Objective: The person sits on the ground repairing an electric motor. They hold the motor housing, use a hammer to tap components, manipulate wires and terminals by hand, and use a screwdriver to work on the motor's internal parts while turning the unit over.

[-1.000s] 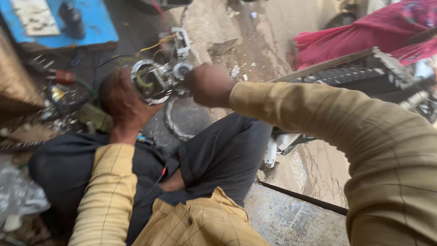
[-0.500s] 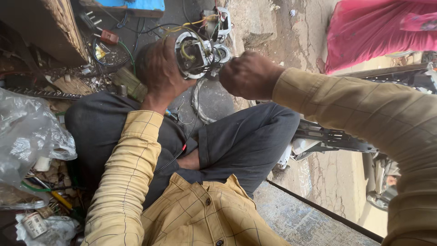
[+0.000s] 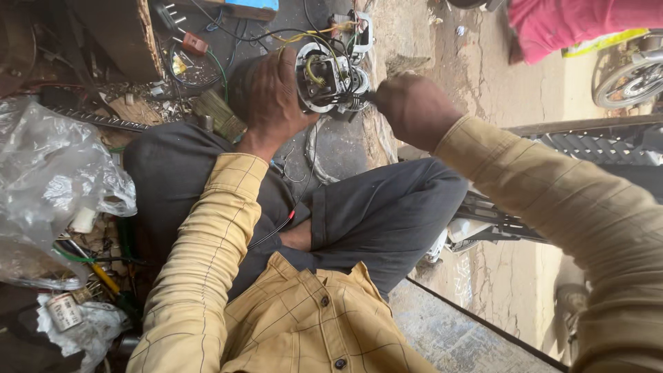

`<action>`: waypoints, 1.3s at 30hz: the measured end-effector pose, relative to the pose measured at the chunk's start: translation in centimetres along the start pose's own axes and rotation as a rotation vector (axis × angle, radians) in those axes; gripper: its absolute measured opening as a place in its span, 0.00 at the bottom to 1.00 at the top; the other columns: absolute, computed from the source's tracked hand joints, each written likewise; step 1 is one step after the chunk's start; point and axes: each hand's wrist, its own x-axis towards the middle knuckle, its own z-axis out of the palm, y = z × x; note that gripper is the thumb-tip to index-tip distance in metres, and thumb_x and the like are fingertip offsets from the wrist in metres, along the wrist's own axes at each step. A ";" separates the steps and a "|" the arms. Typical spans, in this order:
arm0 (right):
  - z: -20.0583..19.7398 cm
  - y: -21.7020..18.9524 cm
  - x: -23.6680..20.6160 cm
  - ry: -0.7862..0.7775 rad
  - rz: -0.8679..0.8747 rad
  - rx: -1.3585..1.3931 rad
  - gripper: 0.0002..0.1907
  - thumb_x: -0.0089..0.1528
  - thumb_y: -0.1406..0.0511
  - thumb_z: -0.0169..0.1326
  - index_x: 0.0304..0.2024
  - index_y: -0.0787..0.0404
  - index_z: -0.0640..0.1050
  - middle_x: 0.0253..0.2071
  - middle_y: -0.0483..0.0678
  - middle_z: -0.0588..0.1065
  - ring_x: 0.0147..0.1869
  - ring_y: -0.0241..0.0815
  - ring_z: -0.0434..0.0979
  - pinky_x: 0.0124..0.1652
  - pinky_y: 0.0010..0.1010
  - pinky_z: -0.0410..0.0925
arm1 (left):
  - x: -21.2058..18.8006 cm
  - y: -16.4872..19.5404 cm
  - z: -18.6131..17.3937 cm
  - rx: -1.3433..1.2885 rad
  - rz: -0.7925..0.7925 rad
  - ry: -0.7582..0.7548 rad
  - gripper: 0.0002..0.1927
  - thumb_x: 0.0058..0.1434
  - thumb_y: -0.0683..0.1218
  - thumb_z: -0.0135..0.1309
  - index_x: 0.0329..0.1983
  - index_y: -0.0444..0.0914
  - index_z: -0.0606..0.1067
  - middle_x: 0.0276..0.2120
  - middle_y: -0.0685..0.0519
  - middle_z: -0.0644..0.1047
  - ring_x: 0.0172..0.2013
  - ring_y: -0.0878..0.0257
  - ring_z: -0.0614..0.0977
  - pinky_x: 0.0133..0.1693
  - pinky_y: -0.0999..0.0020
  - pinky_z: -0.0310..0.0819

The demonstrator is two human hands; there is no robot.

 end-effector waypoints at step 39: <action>2.5 2.3 -4.9 0.083 0.118 0.105 0.09 0.64 0.71 0.55 0.45 0.59 0.83 0.41 0.51 0.78 0.38 0.45 0.76 0.36 0.35 0.72 | -0.4 -2.5 3.0 -0.021 0.101 0.074 0.63 0.47 0.59 0.80 0.73 0.32 0.52 0.63 0.33 0.65 0.64 0.37 0.68 0.66 0.45 0.59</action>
